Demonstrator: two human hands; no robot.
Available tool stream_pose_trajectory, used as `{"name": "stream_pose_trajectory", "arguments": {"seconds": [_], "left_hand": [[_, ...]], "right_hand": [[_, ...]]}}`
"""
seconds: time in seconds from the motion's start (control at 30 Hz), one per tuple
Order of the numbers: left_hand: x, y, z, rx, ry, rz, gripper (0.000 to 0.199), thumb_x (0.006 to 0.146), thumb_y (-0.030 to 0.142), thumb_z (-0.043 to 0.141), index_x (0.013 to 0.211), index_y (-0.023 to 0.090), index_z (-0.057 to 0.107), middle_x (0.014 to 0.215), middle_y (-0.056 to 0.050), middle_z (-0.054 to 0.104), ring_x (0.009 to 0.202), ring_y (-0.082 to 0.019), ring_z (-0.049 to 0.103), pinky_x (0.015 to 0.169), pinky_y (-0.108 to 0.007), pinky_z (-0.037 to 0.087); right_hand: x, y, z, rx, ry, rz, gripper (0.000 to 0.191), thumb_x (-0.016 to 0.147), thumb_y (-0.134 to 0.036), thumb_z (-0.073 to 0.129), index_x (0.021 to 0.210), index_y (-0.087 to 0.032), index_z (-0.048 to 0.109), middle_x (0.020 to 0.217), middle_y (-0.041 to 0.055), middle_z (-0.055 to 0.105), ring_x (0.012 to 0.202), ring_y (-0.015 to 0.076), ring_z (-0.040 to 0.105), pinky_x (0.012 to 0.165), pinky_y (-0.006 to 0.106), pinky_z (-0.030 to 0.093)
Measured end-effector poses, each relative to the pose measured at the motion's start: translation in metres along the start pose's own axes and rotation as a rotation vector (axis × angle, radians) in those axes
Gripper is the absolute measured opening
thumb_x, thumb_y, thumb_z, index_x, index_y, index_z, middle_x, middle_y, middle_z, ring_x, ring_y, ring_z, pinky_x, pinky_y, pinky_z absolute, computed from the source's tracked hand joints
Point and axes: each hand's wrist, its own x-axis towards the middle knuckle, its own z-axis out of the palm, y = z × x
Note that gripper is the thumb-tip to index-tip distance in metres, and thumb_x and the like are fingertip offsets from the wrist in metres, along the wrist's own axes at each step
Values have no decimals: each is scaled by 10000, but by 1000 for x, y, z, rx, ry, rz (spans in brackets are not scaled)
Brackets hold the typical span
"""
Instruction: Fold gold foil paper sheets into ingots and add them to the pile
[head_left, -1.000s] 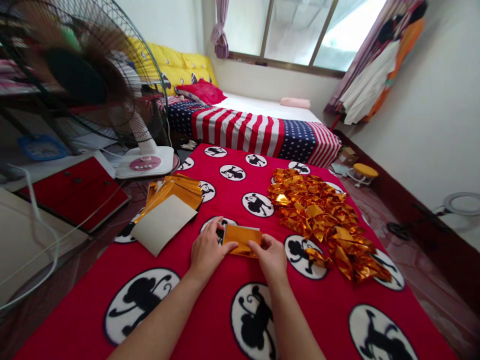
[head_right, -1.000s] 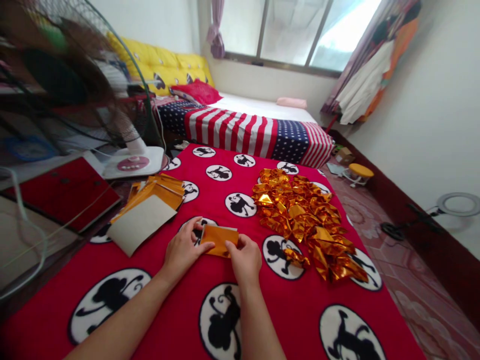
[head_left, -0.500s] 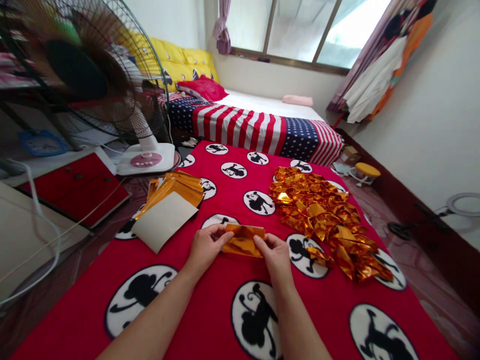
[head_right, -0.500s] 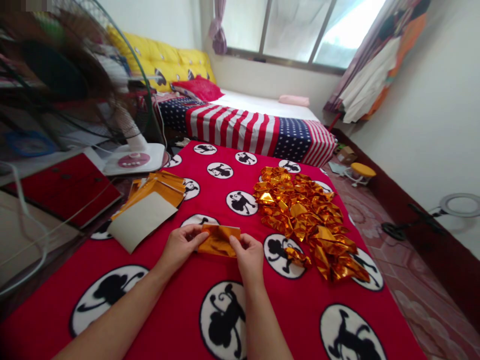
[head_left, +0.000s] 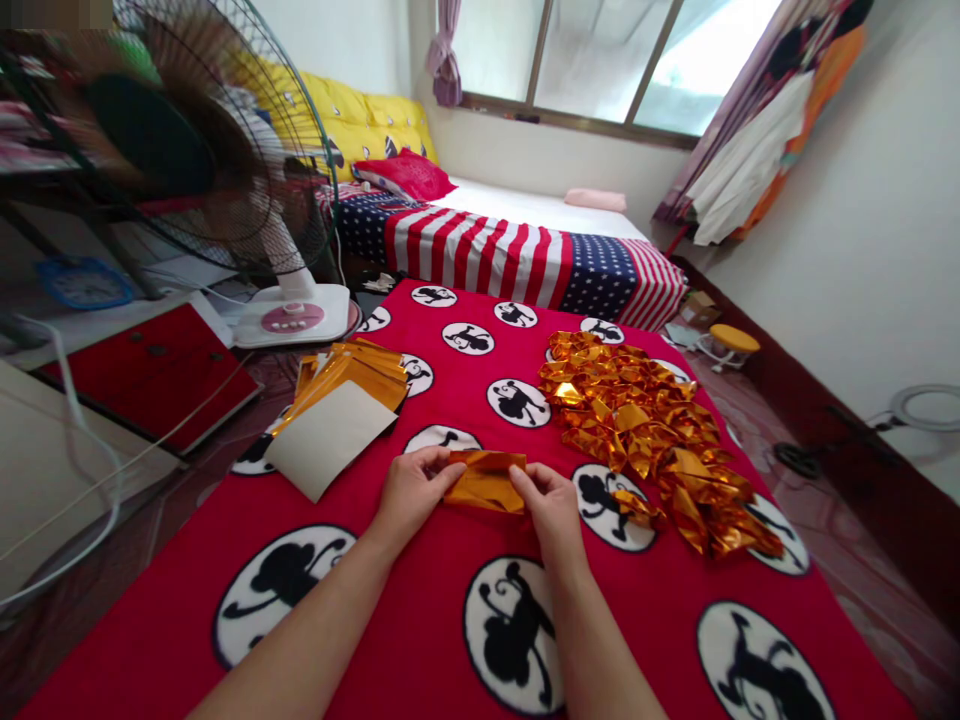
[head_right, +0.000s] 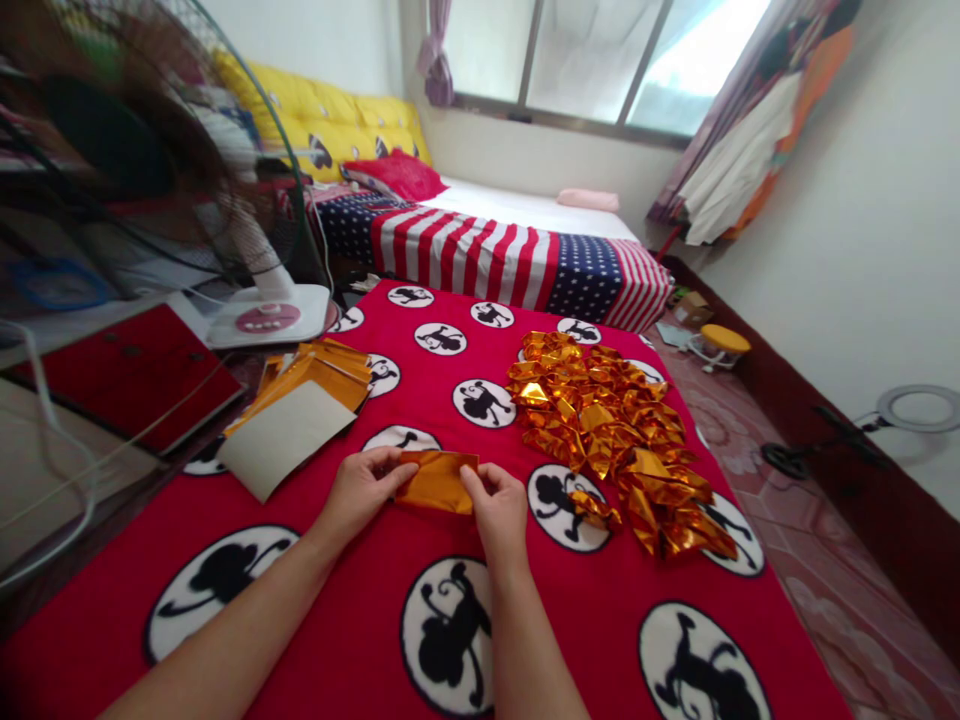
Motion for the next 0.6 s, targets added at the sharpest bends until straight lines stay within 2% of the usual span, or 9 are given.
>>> {"name": "stream_pose_trajectory", "arguments": {"seconds": [0.17,0.33,0.6], "left_hand": [[0,-3,0,5,-15,12,271,776,406,667,771,138,705,601,5,606,536,-105,491,505,-196,355],[0,-4,-1,55,-17,30,290,812,417,633,838,147,735,672,-21,681,585,-129,557,530,-203,384],[-2,-4,1,262,42,72,219,835,367,614,828,184,734,720,-14,720,641,-143,629,593,-223,420]], "right_hand": [[-1,3,2,-38,58,-14,354,742,-503,679,662,-164,616,576,-18,536,533,120,461,505,224,340],[-2,4,2,-161,91,-51,376,770,-520,632,648,-165,615,568,-15,537,539,122,457,508,226,325],[-6,1,5,-422,173,-100,327,815,-464,589,670,-177,650,585,5,601,560,146,521,537,237,339]]}}
